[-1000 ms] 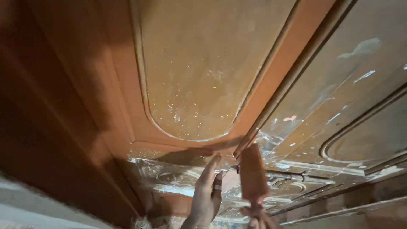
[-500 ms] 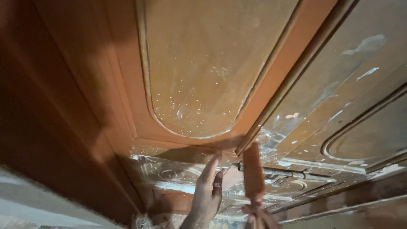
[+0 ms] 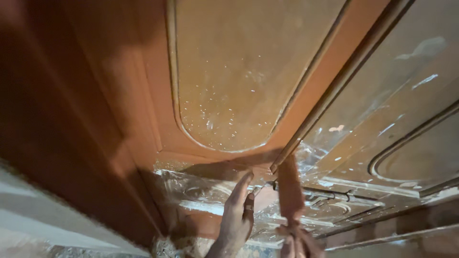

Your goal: The person paints a wooden door with reddish-brown paint using a brush. They apply paint to the raised panels and edges, working methodically from the upper section down to the lower edge.

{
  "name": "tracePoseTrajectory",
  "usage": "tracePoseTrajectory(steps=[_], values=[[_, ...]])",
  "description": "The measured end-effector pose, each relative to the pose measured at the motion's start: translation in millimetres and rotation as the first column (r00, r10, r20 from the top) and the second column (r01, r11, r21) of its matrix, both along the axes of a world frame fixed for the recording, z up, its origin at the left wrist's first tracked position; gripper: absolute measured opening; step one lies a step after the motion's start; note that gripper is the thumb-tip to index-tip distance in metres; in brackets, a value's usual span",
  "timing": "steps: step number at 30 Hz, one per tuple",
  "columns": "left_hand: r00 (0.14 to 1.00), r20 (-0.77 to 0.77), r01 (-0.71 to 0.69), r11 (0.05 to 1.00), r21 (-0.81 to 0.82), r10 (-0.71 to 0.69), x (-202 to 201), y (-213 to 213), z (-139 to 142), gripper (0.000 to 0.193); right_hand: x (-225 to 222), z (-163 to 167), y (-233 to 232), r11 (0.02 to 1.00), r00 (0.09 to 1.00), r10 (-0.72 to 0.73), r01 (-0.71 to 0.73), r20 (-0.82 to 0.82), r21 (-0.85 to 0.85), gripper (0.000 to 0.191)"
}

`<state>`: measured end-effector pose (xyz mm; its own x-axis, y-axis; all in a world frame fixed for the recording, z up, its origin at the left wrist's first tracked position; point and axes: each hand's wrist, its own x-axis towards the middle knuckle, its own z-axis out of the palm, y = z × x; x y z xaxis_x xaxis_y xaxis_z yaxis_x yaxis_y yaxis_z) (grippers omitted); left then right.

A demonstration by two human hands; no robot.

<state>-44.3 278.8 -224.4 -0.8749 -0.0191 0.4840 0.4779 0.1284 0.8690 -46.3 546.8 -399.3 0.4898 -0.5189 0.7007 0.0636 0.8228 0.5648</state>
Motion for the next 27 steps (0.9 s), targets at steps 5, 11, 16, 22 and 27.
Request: tracePoseTrajectory(steps=[5, 11, 16, 22, 27], values=[[1.0, -0.017, 0.014, 1.0, 0.003, -0.014, 1.5, 3.8, 3.8, 0.052, 35.3, -17.7, -0.3, 0.477, 0.018, 0.879, -0.008, 0.477, -0.879, 0.026], [0.998, 0.065, 0.01, 1.0, 0.03, -0.012, 3.5, -6.4, 2.8, 0.058, 25.4, -56.9, -20.2, 0.33, -0.214, 0.93, 0.129, 0.299, -0.935, 0.026], [0.999, 0.018, -0.033, 0.999, -0.031, 0.033, -0.2, -5.1, 1.6, 0.053, 37.5, -23.1, 51.5, 0.39, -0.222, 0.904, 0.083, 0.364, -0.917, 0.026], [1.0, 0.02, 0.015, 1.0, 0.008, -0.015, 0.9, 0.4, 2.4, 0.061, 29.0, -50.6, -6.4, 0.362, -0.197, 0.921, 0.114, 0.336, -0.925, 0.026], [1.0, 0.018, 0.003, 1.0, -0.006, -0.003, -2.4, -1.9, -1.2, 0.058, 28.4, -52.0, 15.0, 0.326, -0.3, 0.915, 0.152, 0.27, -0.933, 0.025]])
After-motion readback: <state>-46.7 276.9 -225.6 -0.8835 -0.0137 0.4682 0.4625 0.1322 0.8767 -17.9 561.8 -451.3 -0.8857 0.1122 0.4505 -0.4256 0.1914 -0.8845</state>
